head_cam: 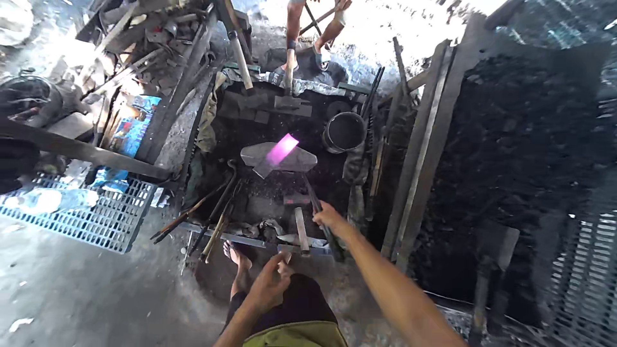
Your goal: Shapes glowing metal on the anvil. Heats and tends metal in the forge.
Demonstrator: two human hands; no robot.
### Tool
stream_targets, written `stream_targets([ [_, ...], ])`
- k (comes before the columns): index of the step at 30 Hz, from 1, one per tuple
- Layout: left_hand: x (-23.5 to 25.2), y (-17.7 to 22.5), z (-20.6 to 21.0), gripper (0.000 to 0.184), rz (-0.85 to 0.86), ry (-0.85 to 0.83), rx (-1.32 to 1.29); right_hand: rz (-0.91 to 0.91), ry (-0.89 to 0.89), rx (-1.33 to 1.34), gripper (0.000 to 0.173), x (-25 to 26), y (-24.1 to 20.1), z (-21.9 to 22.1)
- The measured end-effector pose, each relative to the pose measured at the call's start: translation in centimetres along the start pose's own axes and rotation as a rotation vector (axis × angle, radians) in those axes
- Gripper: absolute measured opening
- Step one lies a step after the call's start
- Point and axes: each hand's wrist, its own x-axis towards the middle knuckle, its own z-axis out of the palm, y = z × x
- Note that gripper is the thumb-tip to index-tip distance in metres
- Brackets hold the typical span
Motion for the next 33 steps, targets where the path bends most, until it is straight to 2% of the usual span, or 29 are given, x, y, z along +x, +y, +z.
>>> stream_targets([
  [4, -2.9, -4.1, -0.7, 0.055, -0.295, 0.159, 0.124, 0.012, -0.226, -0.343, 0.053, 3.3, -1.5, -4.7],
  [6, -4.0, -3.8, -0.6, 0.05, -0.336, 0.2, 0.112, -0.004, -0.286, -0.401, 0.053, 4.8, -1.6, -4.9],
  [9, -3.1, -3.0, 0.6, 0.046, -0.35, 0.172, 0.102, -0.05, -0.336, -0.42, 0.055, 6.5, -1.8, -4.3],
  [13, 1.8, -1.1, 2.3, 0.052, -0.262, 0.092, 0.047, -0.029, -0.313, -0.407, 0.054, 7.3, -3.1, -2.2],
  [17, 9.0, 0.2, 3.6, 0.072, -0.263, 0.127, -0.38, -0.082, -0.223, -0.476, 0.053, 7.9, -2.7, 1.6],
  [19, 12.4, 0.9, 3.3, 0.059, -0.275, 0.183, -0.62, -0.128, -0.233, -0.531, 0.069, 7.0, -3.3, 3.9],
  [21, 15.2, 1.1, 2.1, 0.032, -0.309, 0.299, -0.684, -0.172, -0.284, -0.565, 0.077, 5.8, -4.3, 6.4],
  [22, 15.8, 1.1, 1.1, 0.027, -0.368, 0.354, -0.554, -0.179, -0.333, -0.528, 0.073, 5.0, -4.8, 7.2],
  [24, 16.1, -0.3, -1.1, 0.033, -0.467, 0.416, -0.109, -0.214, -0.391, -0.393, 0.06, 3.4, -4.5, 8.1],
  [27, 14.6, -1.2, -5.1, 0.045, -0.552, 0.486, 0.3, -0.262, -0.293, -0.263, 0.047, 1.0, -2.2, 7.5],
  [29, 13.0, -1.3, -7.6, 0.048, -0.587, 0.511, 0.475, -0.202, -0.199, -0.178, 0.041, -0.9, 1.2, 5.4],
  [31, 11.7, -2.2, -10.6, 0.048, -0.594, 0.514, 0.622, -0.107, -0.097, -0.151, 0.038, -2.4, 6.3, 2.5],
  [33, 10.5, -2.8, -13.7, 0.045, -0.541, 0.488, 0.652, 0.029, 0.029, -0.205, 0.038, -4.7, 11.7, -1.0],
])
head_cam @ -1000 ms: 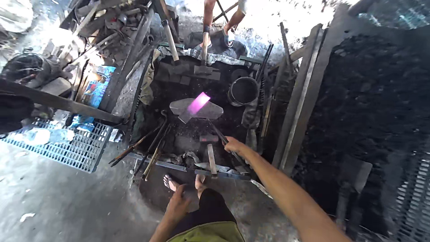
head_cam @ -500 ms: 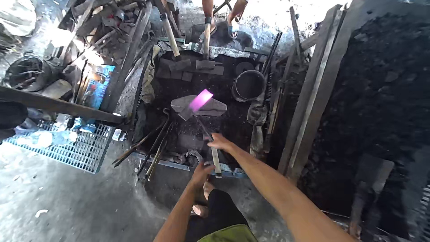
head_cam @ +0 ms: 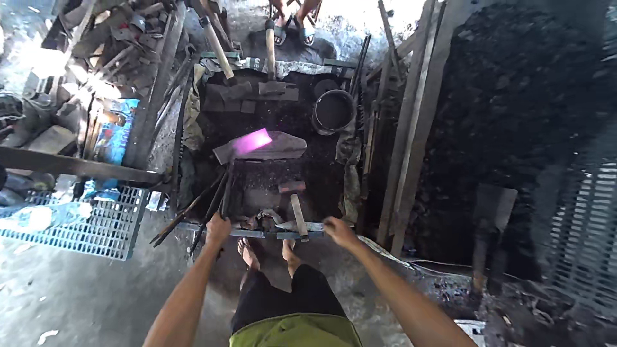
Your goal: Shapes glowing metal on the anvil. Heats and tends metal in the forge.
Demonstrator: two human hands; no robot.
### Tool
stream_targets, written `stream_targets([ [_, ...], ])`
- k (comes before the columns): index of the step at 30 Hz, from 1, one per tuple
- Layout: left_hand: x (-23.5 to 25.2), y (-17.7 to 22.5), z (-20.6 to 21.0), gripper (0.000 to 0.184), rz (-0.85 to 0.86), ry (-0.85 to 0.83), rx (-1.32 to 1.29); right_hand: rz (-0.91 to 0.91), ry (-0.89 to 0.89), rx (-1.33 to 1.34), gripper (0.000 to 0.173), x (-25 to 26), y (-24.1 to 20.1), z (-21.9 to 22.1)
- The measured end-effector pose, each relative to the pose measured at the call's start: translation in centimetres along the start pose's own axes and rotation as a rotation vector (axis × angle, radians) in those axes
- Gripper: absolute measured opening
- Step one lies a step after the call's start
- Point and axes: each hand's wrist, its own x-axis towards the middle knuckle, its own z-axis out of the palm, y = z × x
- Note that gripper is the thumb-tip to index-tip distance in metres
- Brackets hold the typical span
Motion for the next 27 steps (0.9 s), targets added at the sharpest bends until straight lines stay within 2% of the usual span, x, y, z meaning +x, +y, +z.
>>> stream_targets([
  [4, 0.7, -4.0, -5.0, 0.04, 0.088, -0.081, -0.014, 0.371, 0.321, 0.158, 0.042, -7.5, 11.2, -1.1],
  [6, 1.7, -5.5, -7.2, 0.039, 0.153, -0.115, 0.021, 0.507, 0.454, 0.276, 0.044, -12.1, 14.3, 0.4],
  [8, 3.8, -6.4, -9.3, 0.042, 0.232, -0.148, 0.1, 0.597, 0.511, 0.363, 0.043, -16.0, 16.1, 3.0],
  [10, 6.1, -6.5, -11.1, 0.043, 0.295, -0.203, 0.175, 0.641, 0.542, 0.421, 0.04, -19.0, 15.9, 6.8],
  [13, 9.6, -5.5, -12.5, 0.041, 0.351, -0.297, 0.239, 0.677, 0.497, 0.459, 0.039, -21.6, 12.7, 13.3],
  [16, 12.5, -5.2, -11.9, 0.04, 0.355, -0.358, 0.226, 0.673, 0.39, 0.451, 0.039, -22.6, 9.5, 19.0],
  [19, 13.9, -5.5, -11.1, 0.041, 0.343, -0.391, 0.183, 0.624, 0.369, 0.42, 0.038, -22.9, 7.7, 23.6],
  [23, 14.8, -6.1, -10.7, 0.04, 0.351, -0.406, 0.151, 0.594, 0.287, 0.352, 0.037, -23.4, 6.2, 26.7],
  [27, 15.1, -6.8, -10.8, 0.035, 0.36, -0.403, 0.139, 0.621, 0.303, 0.351, 0.039, -24.2, 6.5, 27.6],
])
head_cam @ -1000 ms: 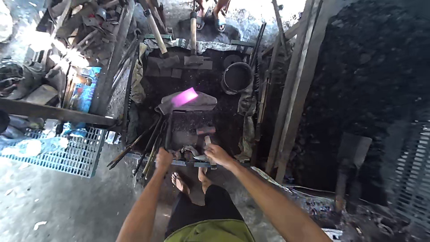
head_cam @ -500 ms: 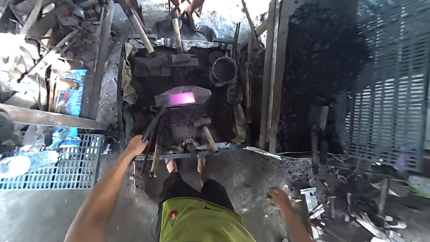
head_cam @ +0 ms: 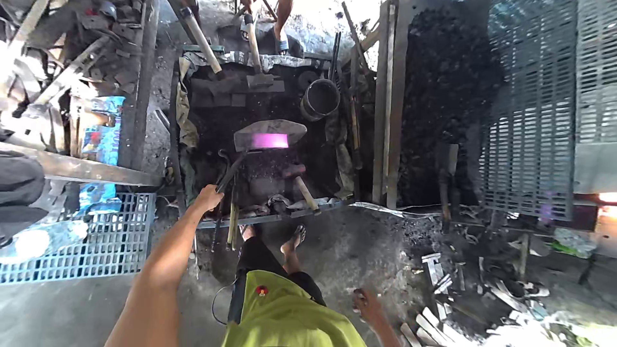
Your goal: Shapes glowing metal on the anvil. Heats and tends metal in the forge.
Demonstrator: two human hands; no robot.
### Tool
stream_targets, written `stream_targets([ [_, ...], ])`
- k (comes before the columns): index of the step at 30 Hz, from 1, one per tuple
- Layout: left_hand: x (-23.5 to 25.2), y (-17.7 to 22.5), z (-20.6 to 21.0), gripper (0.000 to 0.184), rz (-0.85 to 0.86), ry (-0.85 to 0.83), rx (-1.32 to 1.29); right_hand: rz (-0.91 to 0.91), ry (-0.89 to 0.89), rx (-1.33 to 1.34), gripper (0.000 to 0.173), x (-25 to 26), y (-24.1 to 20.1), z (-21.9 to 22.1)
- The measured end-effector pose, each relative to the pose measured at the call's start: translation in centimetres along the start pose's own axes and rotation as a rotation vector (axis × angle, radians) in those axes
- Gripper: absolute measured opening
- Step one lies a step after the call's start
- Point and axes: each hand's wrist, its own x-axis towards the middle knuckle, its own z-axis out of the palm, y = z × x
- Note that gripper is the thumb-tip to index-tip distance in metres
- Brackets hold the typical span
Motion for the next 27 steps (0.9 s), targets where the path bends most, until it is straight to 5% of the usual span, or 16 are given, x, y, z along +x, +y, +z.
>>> stream_targets([
  [27, 1.3, 0.2, 2.4, 0.03, -0.051, 0.036, -0.124, 0.05, 0.003, 0.128, 0.036, -1.9, 5.2, 4.3],
])
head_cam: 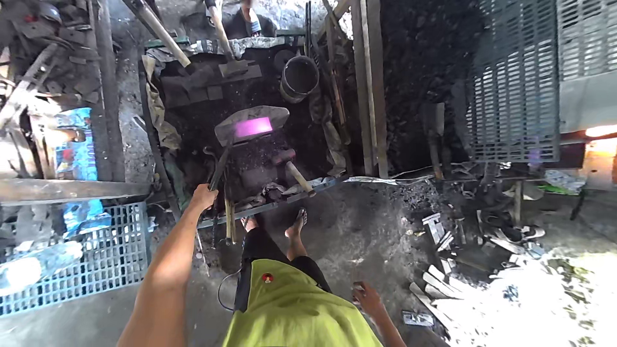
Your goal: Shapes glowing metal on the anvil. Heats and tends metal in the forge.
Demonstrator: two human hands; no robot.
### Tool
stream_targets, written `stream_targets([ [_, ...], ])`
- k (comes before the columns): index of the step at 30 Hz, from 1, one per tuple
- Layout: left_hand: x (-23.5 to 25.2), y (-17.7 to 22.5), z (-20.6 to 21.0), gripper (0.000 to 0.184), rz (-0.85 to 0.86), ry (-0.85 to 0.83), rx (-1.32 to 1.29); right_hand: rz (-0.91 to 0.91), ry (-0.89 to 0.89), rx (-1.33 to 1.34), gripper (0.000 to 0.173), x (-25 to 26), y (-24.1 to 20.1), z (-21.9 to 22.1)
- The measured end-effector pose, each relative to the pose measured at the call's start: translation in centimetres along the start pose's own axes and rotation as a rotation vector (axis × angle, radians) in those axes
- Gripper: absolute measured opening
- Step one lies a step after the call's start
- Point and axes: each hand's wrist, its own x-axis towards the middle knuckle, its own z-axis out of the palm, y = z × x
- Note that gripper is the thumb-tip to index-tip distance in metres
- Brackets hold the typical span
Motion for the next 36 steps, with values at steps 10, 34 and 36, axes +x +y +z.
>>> stream_targets([
  [10, -0.3, 0.3, 1.0, 0.024, 0.002, 0.01, -0.041, 0.057, 0.013, 0.023, 0.035, 0.4, 0.4, 0.4],
  [34, -6.9, 15.2, 11.9, 0.033, 0.069, -0.016, -0.392, -0.132, -0.137, -0.347, 0.037, 3.5, -4.3, -2.9],
  [36, -7.0, 17.1, 14.9, 0.035, 0.039, -0.001, -0.41, -0.143, -0.118, -0.342, 0.038, 6.1, -6.9, -5.7],
])
